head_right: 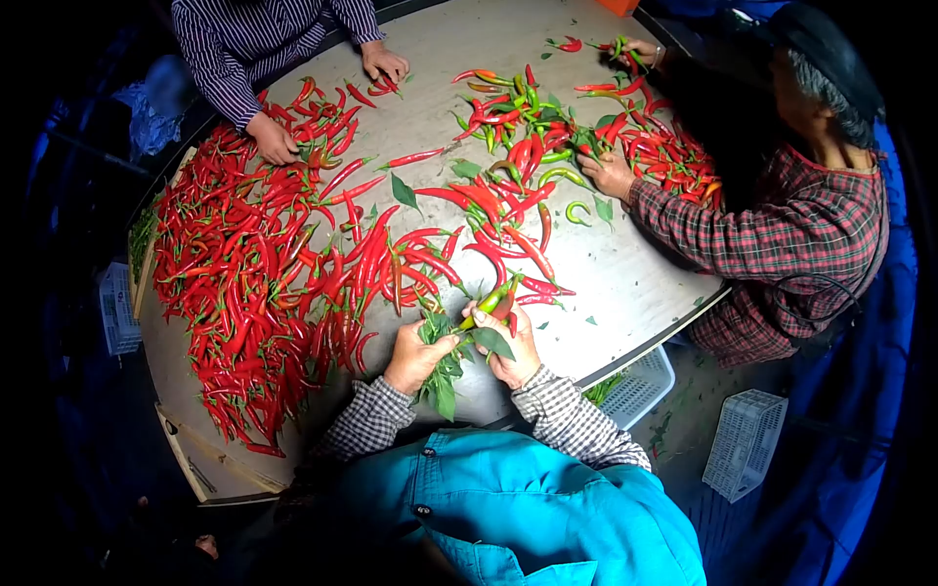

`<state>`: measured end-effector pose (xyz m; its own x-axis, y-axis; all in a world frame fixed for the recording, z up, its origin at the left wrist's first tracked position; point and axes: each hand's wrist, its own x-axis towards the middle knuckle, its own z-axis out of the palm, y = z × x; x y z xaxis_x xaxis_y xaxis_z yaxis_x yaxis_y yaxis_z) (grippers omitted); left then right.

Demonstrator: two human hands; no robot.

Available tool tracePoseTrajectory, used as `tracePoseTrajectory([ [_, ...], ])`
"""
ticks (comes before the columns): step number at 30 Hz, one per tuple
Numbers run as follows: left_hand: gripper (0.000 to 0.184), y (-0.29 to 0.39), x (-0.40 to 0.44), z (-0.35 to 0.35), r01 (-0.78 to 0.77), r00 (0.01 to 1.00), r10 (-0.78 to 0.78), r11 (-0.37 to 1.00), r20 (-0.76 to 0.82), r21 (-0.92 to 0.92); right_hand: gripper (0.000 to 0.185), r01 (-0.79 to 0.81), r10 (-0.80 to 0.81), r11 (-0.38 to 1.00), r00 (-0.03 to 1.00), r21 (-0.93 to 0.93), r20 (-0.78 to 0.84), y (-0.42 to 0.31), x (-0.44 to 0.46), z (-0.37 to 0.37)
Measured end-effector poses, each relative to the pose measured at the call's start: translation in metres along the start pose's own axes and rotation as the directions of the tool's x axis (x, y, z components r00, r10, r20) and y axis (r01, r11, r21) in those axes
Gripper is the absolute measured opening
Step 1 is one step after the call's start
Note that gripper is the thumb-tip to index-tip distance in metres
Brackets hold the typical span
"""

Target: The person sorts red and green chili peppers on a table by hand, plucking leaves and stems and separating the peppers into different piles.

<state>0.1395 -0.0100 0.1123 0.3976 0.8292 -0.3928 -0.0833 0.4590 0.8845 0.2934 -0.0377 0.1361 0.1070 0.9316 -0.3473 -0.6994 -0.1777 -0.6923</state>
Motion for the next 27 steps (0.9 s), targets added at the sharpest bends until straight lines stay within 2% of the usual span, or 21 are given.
tracePoseTrajectory([
  [1,0.007,0.0,0.0,0.0,0.024,1.0,-0.024,1.0,0.004,0.0,0.016,0.0,0.0,1.0,1.0,-0.019,-0.011,0.002,0.002,-0.003],
  [2,0.007,-0.001,-0.001,0.001,0.025,1.0,-0.025,1.0,0.004,0.001,0.016,-0.053,0.055,0.997,0.998,0.057,-0.042,0.004,0.004,-0.007],
  [3,0.007,-0.001,-0.003,0.001,-0.01,0.999,0.008,0.998,-0.034,-0.057,0.016,-0.15,0.162,0.966,0.986,0.209,-0.039,0.006,0.009,-0.011],
  [5,0.008,-0.001,-0.005,0.004,-0.08,0.991,0.061,0.983,-0.116,-0.168,0.016,-0.256,0.29,0.898,0.956,0.356,-0.044,0.011,0.013,-0.019],
  [7,0.009,-0.003,-0.002,0.001,-0.122,0.98,0.092,0.978,-0.175,-0.171,0.017,-0.27,0.291,0.853,0.956,0.447,0.022,0.022,0.016,-0.021],
  [8,0.007,-0.004,-0.003,0.001,-0.115,0.972,0.066,0.97,-0.227,-0.212,0.017,-0.253,0.307,0.873,0.949,0.417,-0.067,0.028,0.015,-0.021],
  [10,0.006,0.01,-0.005,0.002,-0.116,0.959,0.042,0.961,-0.28,-0.251,0.017,-0.174,0.223,0.912,0.97,0.371,-0.095,0.024,0.012,-0.01],
  [12,0.013,0.022,-0.008,-0.005,-0.11,0.89,-0.032,0.953,-0.455,-0.282,0.016,-0.05,0.119,0.928,0.979,0.37,-0.167,0.019,0.014,-0.016],
  [13,0.019,0.023,-0.004,-0.021,-0.04,0.85,-0.189,0.907,-0.491,-0.419,0.016,0.022,0.064,0.917,0.978,0.397,-0.201,0.008,0.019,-0.026],
  [15,0.019,0.037,-0.012,-0.038,-0.003,0.949,-0.155,0.867,-0.276,-0.498,0.016,0.023,0.037,0.94,0.985,0.341,-0.168,-0.007,0.019,-0.038],
  [17,0.018,0.036,-0.013,-0.033,-0.029,0.947,-0.132,0.873,-0.294,-0.487,0.017,-0.063,0.075,0.954,0.997,0.292,-0.03,-0.008,0.015,-0.041],
  [19,0.018,0.031,-0.012,-0.027,0.121,0.979,-0.185,0.858,-0.081,-0.5,0.016,-0.063,0.076,0.953,0.997,0.297,-0.033,-0.005,0.011,-0.027],
  [21,0.016,0.028,-0.01,-0.014,0.128,0.987,-0.159,0.889,-0.036,-0.441,0.014,-0.081,0.106,0.962,0.991,0.26,-0.084,-0.008,0.006,-0.015],
  [22,0.019,0.028,-0.008,-0.015,0.155,0.987,-0.162,0.883,0.022,-0.443,0.01,-0.093,0.108,0.985,0.99,0.147,-0.094,-0.008,0.006,-0.015],
  [24,0.022,0.026,-0.005,-0.016,0.184,0.983,-0.164,0.878,0.082,-0.441,0.011,-0.092,0.103,0.99,0.99,0.104,-0.101,-0.01,0.006,-0.015],
  [26,0.035,0.022,-0.004,-0.015,0.186,0.977,-0.122,0.889,0.174,-0.418,0.01,-0.087,0.085,0.996,0.986,-0.009,-0.142,-0.012,0.003,-0.01],
  [27,0.038,0.021,-0.004,-0.011,0.18,0.971,-0.101,0.908,0.218,-0.378,0.01,-0.086,0.084,0.996,0.986,-0.009,-0.142,-0.01,0.003,-0.01],
])
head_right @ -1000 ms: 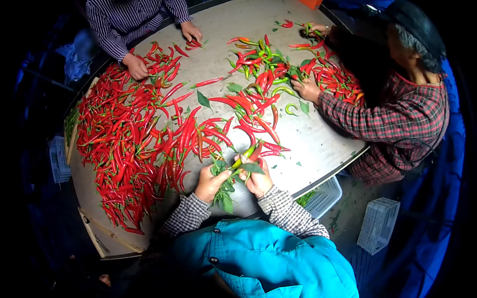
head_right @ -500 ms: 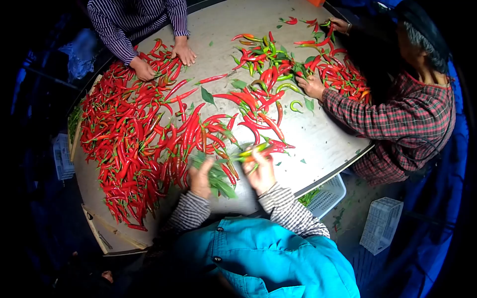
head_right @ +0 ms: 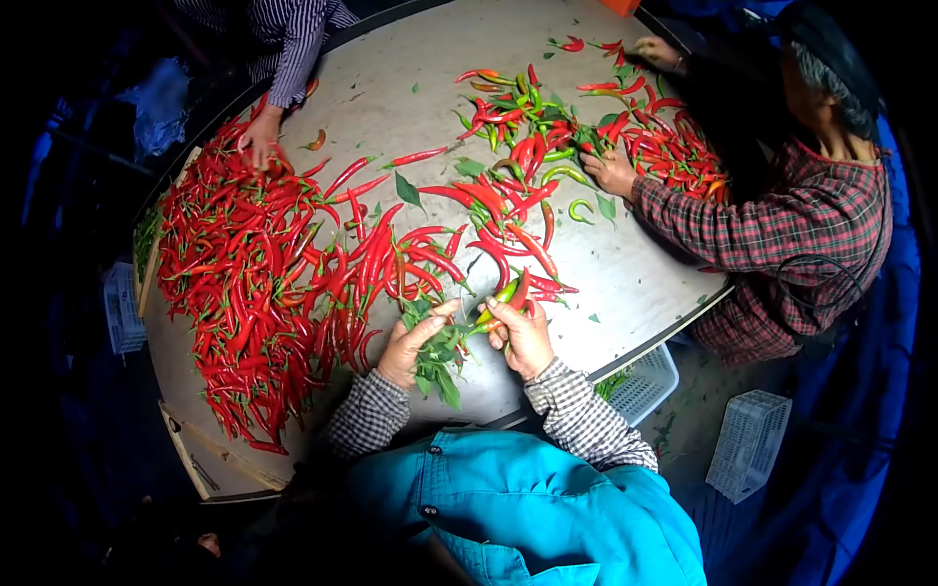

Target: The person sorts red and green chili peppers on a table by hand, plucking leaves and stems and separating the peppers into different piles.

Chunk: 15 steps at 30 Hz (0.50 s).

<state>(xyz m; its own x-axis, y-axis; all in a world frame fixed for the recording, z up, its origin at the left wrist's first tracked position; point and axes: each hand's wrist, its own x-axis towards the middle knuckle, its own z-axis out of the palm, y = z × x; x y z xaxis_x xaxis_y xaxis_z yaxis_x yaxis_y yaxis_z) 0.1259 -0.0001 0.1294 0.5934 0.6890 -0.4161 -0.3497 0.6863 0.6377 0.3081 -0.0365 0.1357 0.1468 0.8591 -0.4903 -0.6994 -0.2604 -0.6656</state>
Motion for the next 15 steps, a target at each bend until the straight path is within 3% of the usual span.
tracePoseTrajectory([
  [2,0.035,-0.008,0.003,0.009,-0.098,0.995,0.1,0.991,-0.018,0.093,0.01,-0.062,0.062,0.998,0.998,-0.032,0.007,0.005,-0.001,-0.002],
  [4,0.031,-0.007,0.002,0.011,-0.078,0.997,0.077,0.996,0.013,0.045,0.011,-0.07,0.07,0.997,0.998,0.019,0.007,0.005,-0.004,-0.002],
  [6,0.023,-0.005,-0.001,0.015,-0.026,0.997,0.029,0.999,0.076,-0.036,0.013,-0.12,0.115,0.992,0.987,0.04,0.111,0.006,-0.005,-0.005],
  [7,0.023,-0.007,0.0,0.014,-0.026,0.997,0.028,0.999,0.076,-0.036,0.016,-0.092,0.095,0.995,0.989,-0.032,0.115,0.002,-0.007,-0.004],
  [10,0.013,-0.014,0.0,0.009,-0.115,0.99,0.126,0.979,-0.058,0.17,0.016,-0.006,0.018,0.995,0.993,-0.097,0.118,0.001,-0.009,-0.001],
  [11,0.01,-0.018,0.001,0.011,-0.151,0.978,0.167,0.98,-0.121,0.132,0.016,-0.004,0.016,0.995,0.993,-0.102,0.113,0.002,-0.008,-0.003],
  [15,0.009,-0.018,-0.001,0.005,-0.05,0.997,0.055,0.995,-0.056,0.083,0.014,-0.07,0.075,0.996,0.994,-0.058,0.075,0.006,-0.007,-0.006],
])
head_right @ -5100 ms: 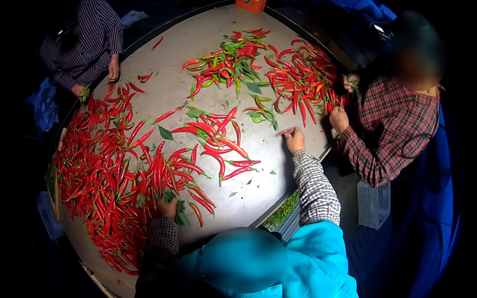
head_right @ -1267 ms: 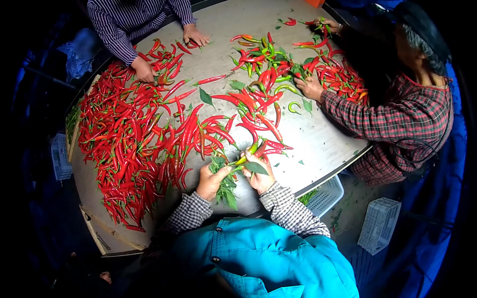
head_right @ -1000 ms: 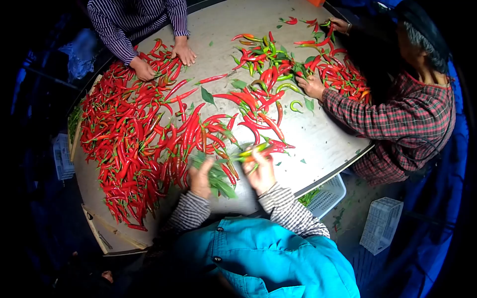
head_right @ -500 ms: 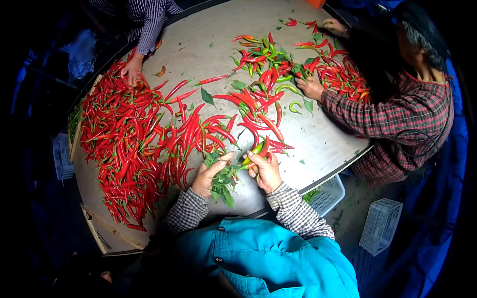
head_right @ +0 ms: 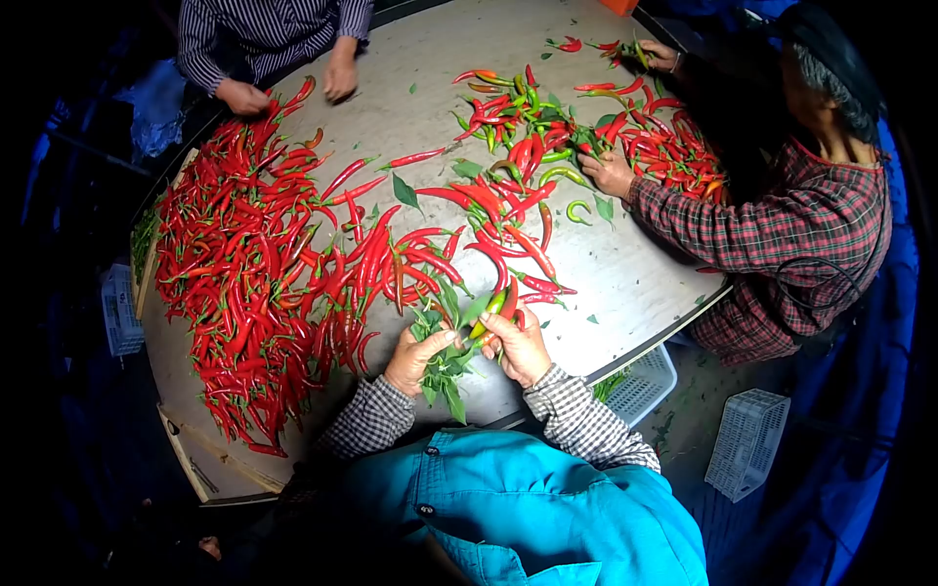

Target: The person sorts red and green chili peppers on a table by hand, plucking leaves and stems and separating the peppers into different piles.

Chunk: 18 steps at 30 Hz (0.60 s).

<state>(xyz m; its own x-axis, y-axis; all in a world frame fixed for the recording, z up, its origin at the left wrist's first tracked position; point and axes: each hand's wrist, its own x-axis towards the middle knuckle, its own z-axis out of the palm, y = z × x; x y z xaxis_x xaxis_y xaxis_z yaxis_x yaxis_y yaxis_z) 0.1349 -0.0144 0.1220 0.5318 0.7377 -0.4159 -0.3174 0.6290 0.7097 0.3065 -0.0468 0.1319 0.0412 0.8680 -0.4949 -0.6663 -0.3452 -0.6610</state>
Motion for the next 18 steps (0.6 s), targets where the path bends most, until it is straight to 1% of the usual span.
tracePoseTrajectory([
  [1,0.009,0.0,0.0,0.0,0.008,1.0,-0.008,1.0,-0.004,0.018,0.012,-0.005,0.005,0.999,1.0,0.037,0.0,0.005,0.001,-0.004],
  [3,0.01,-0.006,0.004,-0.004,0.027,1.0,-0.028,0.999,-0.007,-0.029,0.013,-0.051,0.055,0.995,0.998,0.088,-0.044,0.008,0.005,-0.009],
  [4,0.01,-0.008,0.005,-0.007,0.026,1.0,-0.026,0.999,-0.003,-0.031,0.013,-0.047,0.051,0.995,0.998,0.085,-0.045,0.007,0.009,-0.011],
  [6,0.01,-0.011,0.005,-0.014,0.06,0.995,-0.066,0.995,-0.074,-0.076,0.013,0.028,0.017,0.954,0.989,0.299,-0.148,-0.004,0.02,-0.017],
  [7,0.01,-0.006,-0.002,-0.014,0.102,0.98,-0.115,0.991,-0.164,-0.086,0.012,0.117,-0.04,0.934,0.973,0.338,-0.228,-0.022,0.024,-0.025],
  [8,0.01,-0.007,-0.007,-0.022,0.141,0.959,-0.168,0.982,-0.229,-0.13,0.013,0.215,-0.119,0.943,0.931,0.255,-0.345,-0.032,0.033,-0.045],
  [9,0.009,-0.007,-0.011,-0.032,0.176,0.931,-0.222,0.969,-0.291,-0.175,0.014,0.238,-0.158,0.959,0.902,0.156,-0.402,-0.047,0.04,-0.06],
  [10,0.01,-0.001,-0.015,-0.036,0.183,0.914,-0.244,0.961,-0.326,-0.206,0.013,0.24,-0.222,0.971,0.896,-0.001,-0.385,-0.06,0.045,-0.075],
  [11,0.01,0.006,-0.02,-0.04,0.19,0.893,-0.269,0.952,-0.36,-0.239,0.011,0.343,-0.364,0.931,0.872,-0.124,-0.326,-0.072,0.055,-0.089],
  [12,0.01,-0.005,-0.02,-0.06,0.175,0.908,-0.239,0.963,-0.345,-0.206,0.012,0.321,-0.431,0.879,0.852,-0.353,-0.298,-0.085,0.064,-0.1],
  [13,0.007,-0.013,-0.017,-0.075,0.187,0.883,-0.221,0.975,-0.414,-0.12,0.013,0.283,-0.489,0.777,0.834,-0.562,-0.255,-0.097,0.074,-0.108],
  [15,0.008,-0.028,-0.01,-0.1,0.152,0.874,-0.144,0.988,-0.464,-0.022,0.019,0.168,-0.461,0.621,0.868,-0.765,-0.184,-0.116,0.099,-0.115],
  [16,0.008,-0.031,-0.005,-0.102,0.152,0.876,-0.144,0.988,-0.46,-0.019,0.024,0.076,-0.69,-0.14,0.707,-0.987,0.152,-0.117,0.139,-0.143],
  [17,0.01,-0.032,-0.002,-0.103,0.142,0.852,-0.053,0.981,-0.52,0.133,0.028,0.033,-0.684,-0.085,0.725,-0.996,0.082,-0.123,0.144,-0.131],
  [18,0.013,-0.033,0.006,-0.107,0.13,0.826,0.055,0.95,-0.56,0.285,0.028,-0.023,-0.683,-0.148,0.725,-0.989,0.086,-0.126,0.157,-0.135],
])
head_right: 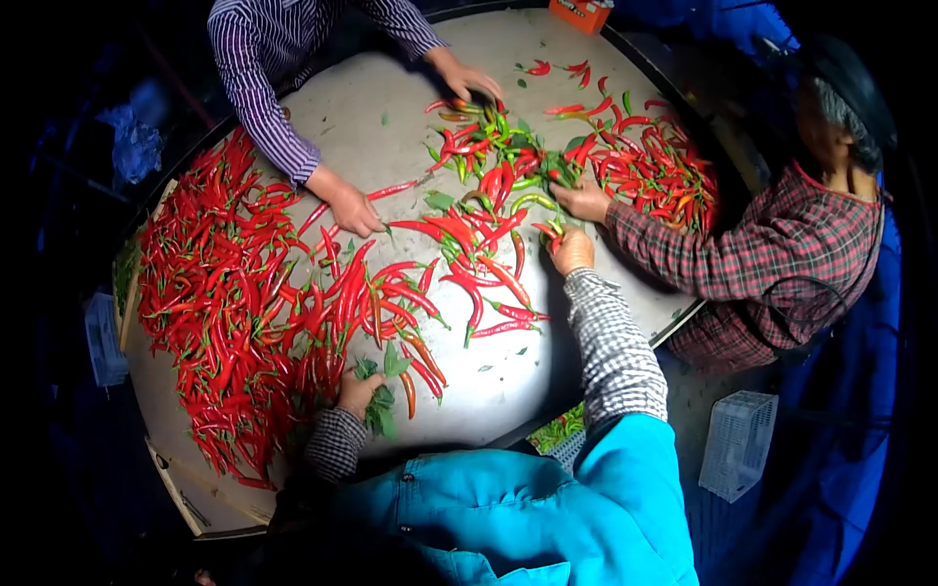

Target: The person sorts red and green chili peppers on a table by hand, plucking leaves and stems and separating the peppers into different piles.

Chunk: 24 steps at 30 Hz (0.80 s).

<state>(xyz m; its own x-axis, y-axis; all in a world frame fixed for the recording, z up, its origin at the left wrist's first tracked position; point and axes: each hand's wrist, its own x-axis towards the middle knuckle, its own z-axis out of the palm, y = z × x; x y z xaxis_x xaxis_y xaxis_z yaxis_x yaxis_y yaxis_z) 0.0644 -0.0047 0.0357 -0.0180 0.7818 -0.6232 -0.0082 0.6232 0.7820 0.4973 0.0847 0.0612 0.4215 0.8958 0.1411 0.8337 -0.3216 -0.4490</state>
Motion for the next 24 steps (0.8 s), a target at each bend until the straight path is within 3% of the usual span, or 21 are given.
tracePoseTrajectory([
  [1,0.017,-0.008,0.009,-0.005,0.035,0.999,-0.039,0.987,0.025,0.157,0.029,0.002,-0.003,0.996,1.0,-0.084,-0.001,-0.001,0.009,0.004],
  [2,0.017,-0.02,0.013,-0.006,0.015,1.0,-0.018,0.983,0.015,0.183,0.029,-0.064,0.066,0.989,0.998,-0.133,0.013,0.0,0.014,0.008],
  [4,0.019,-0.032,0.019,-0.007,-0.042,0.999,0.035,0.968,0.035,0.246,0.032,-0.016,0.022,0.99,0.999,-0.143,0.04,0.01,0.016,0.025],
  [7,0.018,-0.033,0.02,-0.008,-0.041,0.999,0.031,0.96,0.043,0.276,0.037,-0.06,0.108,0.955,0.982,-0.29,0.154,-0.007,0.007,0.022],
  [10,0.022,-0.025,0.019,-0.011,0.067,0.997,-0.072,0.978,0.018,0.197,0.038,0.029,0.013,0.947,0.992,-0.321,0.129,-0.001,0.006,0.027],
  [12,0.023,-0.02,0.018,-0.011,0.118,0.993,-0.122,0.981,0.012,0.153,0.041,0.116,-0.09,0.964,0.989,-0.24,0.117,0.0,0.006,0.028],
  [14,0.024,-0.018,0.016,-0.011,0.026,1.0,-0.025,0.999,0.019,-0.039,0.041,0.129,-0.101,0.978,0.981,-0.166,0.168,0.0,0.007,0.032],
  [19,0.027,-0.023,0.022,-0.019,0.09,0.994,-0.087,0.996,0.068,-0.03,0.037,0.155,-0.184,0.981,0.931,0.115,0.316,-0.01,0.004,0.027],
  [23,0.028,-0.023,0.024,-0.018,0.067,0.995,-0.065,0.998,0.072,-0.021,0.035,0.114,-0.165,0.982,0.906,0.148,0.39,-0.02,0.016,0.016],
  [24,0.029,-0.024,0.024,-0.018,0.059,0.995,-0.058,0.998,0.076,-0.016,0.033,0.141,-0.26,0.938,0.89,0.317,0.375,-0.025,0.023,0.012],
])
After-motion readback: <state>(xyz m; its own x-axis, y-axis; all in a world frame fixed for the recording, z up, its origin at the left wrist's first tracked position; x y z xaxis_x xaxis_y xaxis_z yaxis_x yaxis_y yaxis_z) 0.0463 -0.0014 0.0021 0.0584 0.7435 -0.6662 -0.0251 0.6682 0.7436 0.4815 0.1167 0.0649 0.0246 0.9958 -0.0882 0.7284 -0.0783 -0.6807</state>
